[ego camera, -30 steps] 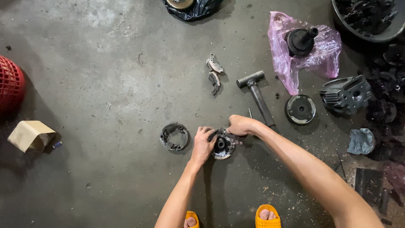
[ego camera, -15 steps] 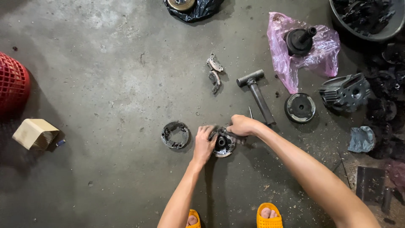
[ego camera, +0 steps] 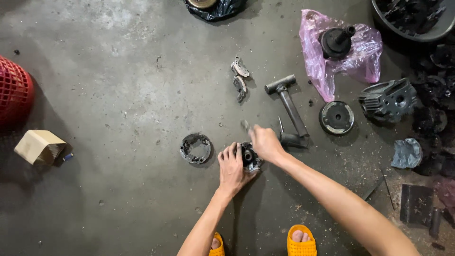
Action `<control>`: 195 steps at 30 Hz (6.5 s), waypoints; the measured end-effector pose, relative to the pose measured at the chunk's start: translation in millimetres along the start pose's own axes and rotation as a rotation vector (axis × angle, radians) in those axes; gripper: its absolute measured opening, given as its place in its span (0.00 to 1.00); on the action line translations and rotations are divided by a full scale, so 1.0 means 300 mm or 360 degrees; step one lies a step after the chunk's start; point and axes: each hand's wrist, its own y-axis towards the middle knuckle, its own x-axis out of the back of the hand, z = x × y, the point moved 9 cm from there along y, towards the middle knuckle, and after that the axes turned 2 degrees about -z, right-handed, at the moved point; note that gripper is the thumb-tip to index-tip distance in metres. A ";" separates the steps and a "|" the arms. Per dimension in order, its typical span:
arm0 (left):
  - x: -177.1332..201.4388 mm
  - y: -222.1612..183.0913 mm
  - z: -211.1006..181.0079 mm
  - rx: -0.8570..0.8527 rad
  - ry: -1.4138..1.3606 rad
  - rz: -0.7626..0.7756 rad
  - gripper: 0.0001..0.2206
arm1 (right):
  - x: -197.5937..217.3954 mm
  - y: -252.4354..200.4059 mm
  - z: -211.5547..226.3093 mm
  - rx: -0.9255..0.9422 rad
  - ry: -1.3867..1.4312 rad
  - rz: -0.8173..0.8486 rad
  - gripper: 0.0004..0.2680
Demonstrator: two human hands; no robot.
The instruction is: Assembling a motorcycle centrifugal clutch assembly on the floor using a hammer and a punch
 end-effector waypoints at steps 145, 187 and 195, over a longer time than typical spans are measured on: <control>-0.094 0.419 0.205 0.0077 -0.0430 0.0612 0.10 | 0.037 -0.024 -0.121 -0.0303 0.0559 0.0043 0.12; 0.059 0.268 0.209 0.0211 -0.1107 -0.0266 0.10 | -0.149 0.251 -0.198 -0.0746 0.0389 0.1122 0.09; 0.062 0.263 0.203 0.0158 -0.1070 -0.0287 0.10 | -0.226 0.278 -0.277 -0.0640 0.0091 0.1067 0.11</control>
